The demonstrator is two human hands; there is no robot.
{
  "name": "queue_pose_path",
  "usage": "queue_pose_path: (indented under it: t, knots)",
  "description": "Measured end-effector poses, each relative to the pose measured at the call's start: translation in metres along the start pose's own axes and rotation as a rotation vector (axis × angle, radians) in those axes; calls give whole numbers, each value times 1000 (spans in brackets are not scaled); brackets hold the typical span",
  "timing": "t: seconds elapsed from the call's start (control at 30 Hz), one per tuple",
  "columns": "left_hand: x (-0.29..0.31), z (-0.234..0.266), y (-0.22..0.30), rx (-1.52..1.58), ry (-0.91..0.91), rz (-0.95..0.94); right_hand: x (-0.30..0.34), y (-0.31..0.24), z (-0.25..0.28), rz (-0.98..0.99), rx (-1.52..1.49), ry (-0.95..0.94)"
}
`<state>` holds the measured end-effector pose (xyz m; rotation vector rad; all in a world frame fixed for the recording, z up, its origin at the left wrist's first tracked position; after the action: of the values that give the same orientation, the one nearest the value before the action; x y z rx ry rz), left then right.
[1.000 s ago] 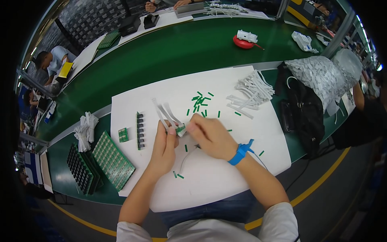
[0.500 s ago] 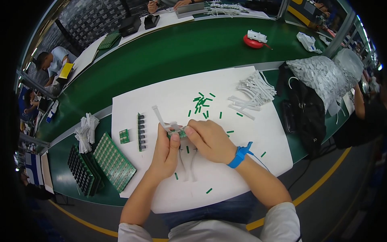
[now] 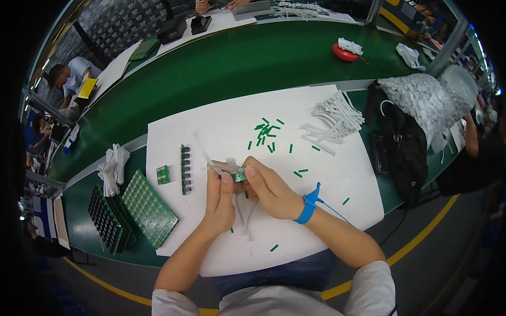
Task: The person assembles electronic components and wire harnesses onto a printed circuit board by hand.
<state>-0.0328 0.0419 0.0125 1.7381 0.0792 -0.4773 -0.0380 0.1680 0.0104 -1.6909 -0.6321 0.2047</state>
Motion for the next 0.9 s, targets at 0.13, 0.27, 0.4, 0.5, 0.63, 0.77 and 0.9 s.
queue_pose_path:
  t: [0.13, 0.27, 0.4, 0.5, 0.63, 0.77, 0.9]
  knots:
    - [-1, 0, 4, -105, -2, -73, -2, 0, -1, 11, -60, -33]
    - [-15, 21, 14, -878, -193, -292, -12, 1, 0, 44, 63, -31]
    - [-10, 14, 14, -575, -48, -143, -16, 11, -2, -51, -174, -139]
    - [-8, 15, 7, -465, -26, -176, -18, 19, -6, -106, -393, -206]
    - [-7, 14, 4, -448, -2, -216, -17, 10, 1, -58, -129, -72]
    - [-11, 16, 10, -708, -60, -101, -8, -24, 15, 293, 414, 295]
    - [-13, 10, 12, -652, -53, -64, -6, -27, 12, 353, 624, 282]
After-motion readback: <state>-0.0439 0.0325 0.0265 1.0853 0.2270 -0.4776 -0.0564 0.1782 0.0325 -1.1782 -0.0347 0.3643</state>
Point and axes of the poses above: each hand's wrist, its own x-axis away from the middle knuckle, its own z-axis out of the back of the hand, y = z × x, the point moved 5 cm from there along -x, towards the middle knuckle, and after that the axes turned 10 degrees about -z, right-handed, at the moved point
